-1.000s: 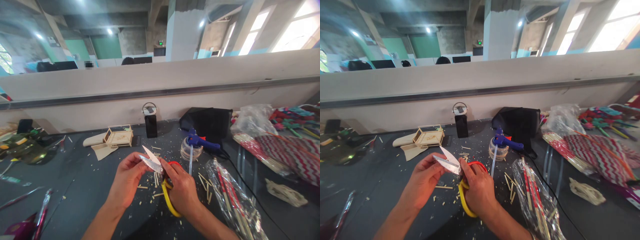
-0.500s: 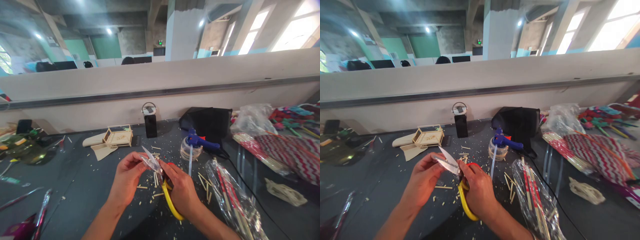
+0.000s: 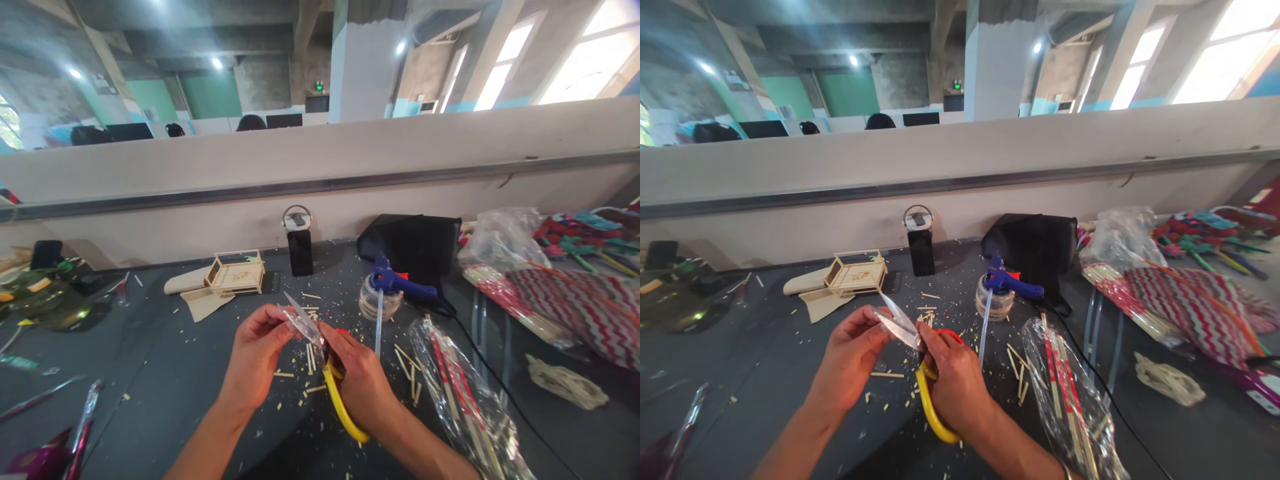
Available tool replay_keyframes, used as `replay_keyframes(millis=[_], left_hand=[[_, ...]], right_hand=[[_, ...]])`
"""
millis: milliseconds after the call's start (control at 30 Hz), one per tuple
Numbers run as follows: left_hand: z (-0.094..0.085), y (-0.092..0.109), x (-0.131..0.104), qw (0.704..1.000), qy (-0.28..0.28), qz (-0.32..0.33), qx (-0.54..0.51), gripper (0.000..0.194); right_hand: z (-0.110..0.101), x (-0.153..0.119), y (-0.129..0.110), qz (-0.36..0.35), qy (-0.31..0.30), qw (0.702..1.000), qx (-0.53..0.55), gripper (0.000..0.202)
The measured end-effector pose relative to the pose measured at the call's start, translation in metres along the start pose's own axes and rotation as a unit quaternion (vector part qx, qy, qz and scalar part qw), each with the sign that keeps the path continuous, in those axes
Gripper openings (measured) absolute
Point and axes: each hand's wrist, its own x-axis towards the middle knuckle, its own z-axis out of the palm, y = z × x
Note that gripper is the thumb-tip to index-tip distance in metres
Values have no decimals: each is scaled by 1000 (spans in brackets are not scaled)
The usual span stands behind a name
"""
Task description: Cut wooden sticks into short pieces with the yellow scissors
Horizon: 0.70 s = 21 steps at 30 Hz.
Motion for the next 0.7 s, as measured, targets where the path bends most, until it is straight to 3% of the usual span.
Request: replay_keyframes(millis=[400,700], left_hand=[[-3,1,1,1000,-8,8,28,11],[-2,3,0,999,0,1,37,10]], right_hand=[[-9,7,-4,0,-31,999,-33,51],[-1,1,1,-7,1,1000,2,42]])
